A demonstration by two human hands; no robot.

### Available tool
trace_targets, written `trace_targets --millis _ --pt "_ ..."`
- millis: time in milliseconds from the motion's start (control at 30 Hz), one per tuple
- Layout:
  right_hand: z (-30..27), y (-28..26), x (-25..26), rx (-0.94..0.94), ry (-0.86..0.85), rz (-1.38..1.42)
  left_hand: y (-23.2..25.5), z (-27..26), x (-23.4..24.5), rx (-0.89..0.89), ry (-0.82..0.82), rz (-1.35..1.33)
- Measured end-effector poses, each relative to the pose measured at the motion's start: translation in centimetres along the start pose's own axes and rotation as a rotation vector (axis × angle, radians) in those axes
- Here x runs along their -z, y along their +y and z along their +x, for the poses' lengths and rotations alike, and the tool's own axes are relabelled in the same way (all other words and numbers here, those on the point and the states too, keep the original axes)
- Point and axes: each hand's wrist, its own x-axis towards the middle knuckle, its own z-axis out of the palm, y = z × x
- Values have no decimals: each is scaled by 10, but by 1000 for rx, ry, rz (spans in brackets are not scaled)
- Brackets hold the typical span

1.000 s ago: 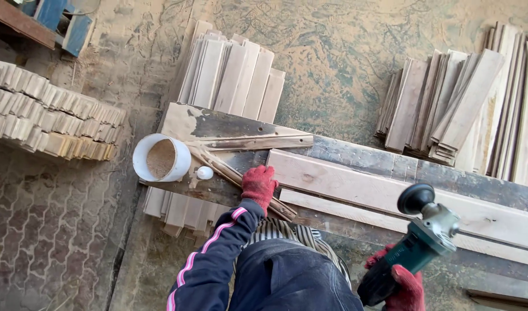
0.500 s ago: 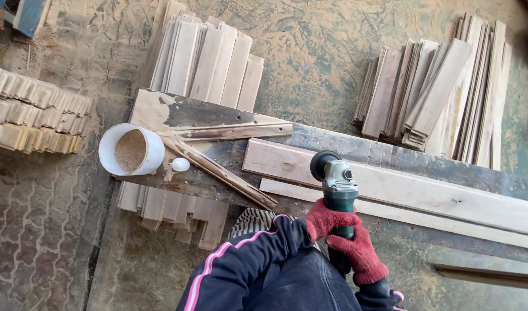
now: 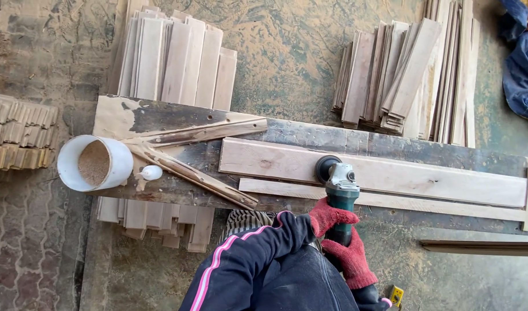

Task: Sanding wooden planks using an angle grinder with a sanding attachment.

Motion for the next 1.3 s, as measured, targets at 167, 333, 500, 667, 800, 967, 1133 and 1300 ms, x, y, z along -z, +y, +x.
trace_targets --millis 167,333,500,667,800,967,1133,1300 --pt "-2 -13 -8 -5 -21 23 2 4 8 33 -13 -19" --pt "7 -8 -13 3 -34 0 -7 13 16 25 9 -86" --pt "8 -8 -17 -12 -29 -25 -2 8 21 19 5 -73" --pt "6 -11 -21 -22 -52 -21 0 8 24 29 17 -26" --pt "-4 -33 -29 -68 -59 -22 4 4 27 23 18 -32" --pt "4 -30 -39 -16 -88 -81 4 3 39 5 139 -127" --pt "6 -32 -53 4 -119 -87 9 -7 55 -8 161 -169" --pt "6 -34 -71 37 -152 -109 8 -14 75 -51 185 -224"
